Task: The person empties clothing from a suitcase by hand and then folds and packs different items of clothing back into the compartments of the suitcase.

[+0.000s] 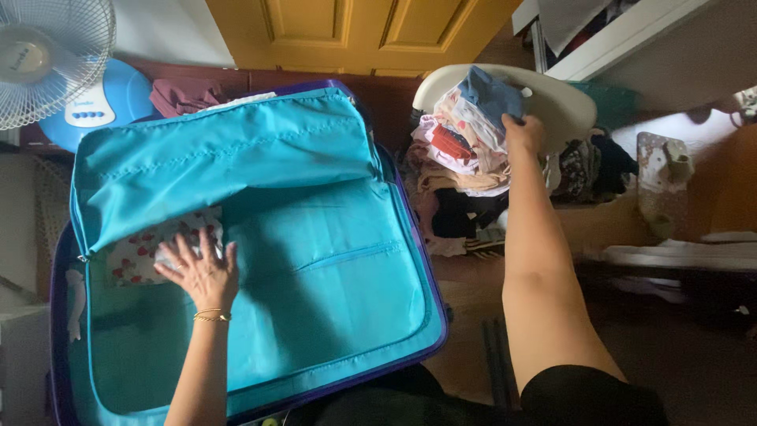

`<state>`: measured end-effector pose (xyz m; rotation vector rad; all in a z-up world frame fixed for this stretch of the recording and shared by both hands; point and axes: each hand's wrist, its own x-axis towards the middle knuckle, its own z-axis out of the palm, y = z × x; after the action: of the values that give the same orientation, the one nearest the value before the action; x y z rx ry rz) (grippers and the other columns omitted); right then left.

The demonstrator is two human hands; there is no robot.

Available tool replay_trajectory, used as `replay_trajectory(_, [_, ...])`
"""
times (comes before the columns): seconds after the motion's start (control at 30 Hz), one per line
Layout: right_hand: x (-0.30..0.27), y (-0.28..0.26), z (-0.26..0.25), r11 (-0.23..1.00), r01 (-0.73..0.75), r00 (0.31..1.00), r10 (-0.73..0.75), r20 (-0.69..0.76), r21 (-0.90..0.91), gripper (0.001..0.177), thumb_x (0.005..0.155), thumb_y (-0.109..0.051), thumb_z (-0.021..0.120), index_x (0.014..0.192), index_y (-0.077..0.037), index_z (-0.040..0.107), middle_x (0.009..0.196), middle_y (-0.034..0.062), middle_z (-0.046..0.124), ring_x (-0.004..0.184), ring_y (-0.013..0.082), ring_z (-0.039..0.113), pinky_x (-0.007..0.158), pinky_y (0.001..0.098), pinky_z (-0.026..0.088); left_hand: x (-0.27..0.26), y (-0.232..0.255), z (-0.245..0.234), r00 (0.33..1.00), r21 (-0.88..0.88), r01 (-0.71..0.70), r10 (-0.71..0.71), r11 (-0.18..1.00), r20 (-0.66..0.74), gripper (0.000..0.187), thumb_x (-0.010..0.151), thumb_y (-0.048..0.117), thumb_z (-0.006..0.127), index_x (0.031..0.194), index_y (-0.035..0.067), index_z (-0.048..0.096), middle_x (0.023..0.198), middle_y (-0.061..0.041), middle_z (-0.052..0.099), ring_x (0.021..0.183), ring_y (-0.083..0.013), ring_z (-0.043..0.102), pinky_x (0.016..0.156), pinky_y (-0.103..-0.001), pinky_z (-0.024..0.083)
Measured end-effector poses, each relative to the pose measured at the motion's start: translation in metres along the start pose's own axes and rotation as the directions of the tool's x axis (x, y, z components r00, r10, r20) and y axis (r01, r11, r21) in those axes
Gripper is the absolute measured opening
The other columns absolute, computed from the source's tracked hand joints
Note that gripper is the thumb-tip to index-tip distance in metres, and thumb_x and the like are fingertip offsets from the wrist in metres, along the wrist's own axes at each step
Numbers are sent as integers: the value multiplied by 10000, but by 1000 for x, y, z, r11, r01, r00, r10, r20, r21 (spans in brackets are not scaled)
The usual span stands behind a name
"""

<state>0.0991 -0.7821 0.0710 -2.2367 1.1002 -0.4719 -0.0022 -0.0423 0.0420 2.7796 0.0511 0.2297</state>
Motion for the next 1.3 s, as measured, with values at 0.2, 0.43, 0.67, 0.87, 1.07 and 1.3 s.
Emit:
replay_trajectory(0.2, [-4,-8,-2,945,84,994,-58,-91,315,220,817,-141,780,930,-55,613,842,47,630,779,180,592,743,378,506,-6,68,-21,998,-106,-65,65,992,-4,708,1021,548,541,1588,134,454,1685,-285,268,1568,-525,89,1218,-695,21])
replay_trajectory(0.43, [-103,-138,-104,630,141,918,-372,137,764,146,973,-131,586,1047,-92,467,1075,17,557,1048,160,588,953,348,509,-17,145,-61,971,-385,-240,221,891,-95,535,1030,335,634,1502,115,510,1574,-205,436,1483,-429,356,1222,-568,294])
replay_trajectory(0.67, [-301,-175,-112,644,623,600,-757,257,443,158,1033,-179,630,1031,-45,546,955,91,561,906,251,570,855,407,484,-10,213,-76,608,-543,788,504,-291,613,737,970,653,326,1487,148,472,1407,-128,617,1245,-324,627,1005,-498,499])
replay_trajectory(0.87, [-419,-181,-93,360,786,167,-906,388,503,219,886,-42,737,980,-99,547,1301,45,724,1337,301,635,1207,506,413,-21,181,-66,558,-149,789,595,-595,578,696,1016,532,460,1494,26,445,1393,-162,621,1257,-296,623,1080,-464,494])
replay_trajectory(1.07, [-413,-156,-46,758,138,722,-518,459,638,615,864,-64,741,1406,-121,458,1425,67,489,1252,228,526,940,341,503,-47,140,-56,542,-360,839,568,-408,620,536,956,203,628,1449,62,472,1299,-73,653,1155,-181,666,1016,-373,520])
replay_trajectory(1.3, [-406,-144,-15,687,-461,441,-372,817,562,585,894,66,727,1440,-58,560,1273,55,636,1159,180,615,1026,306,504,-44,120,-71,540,-371,842,604,-392,586,577,957,291,604,1465,37,502,1349,-102,647,1180,-212,659,1046,-400,506])
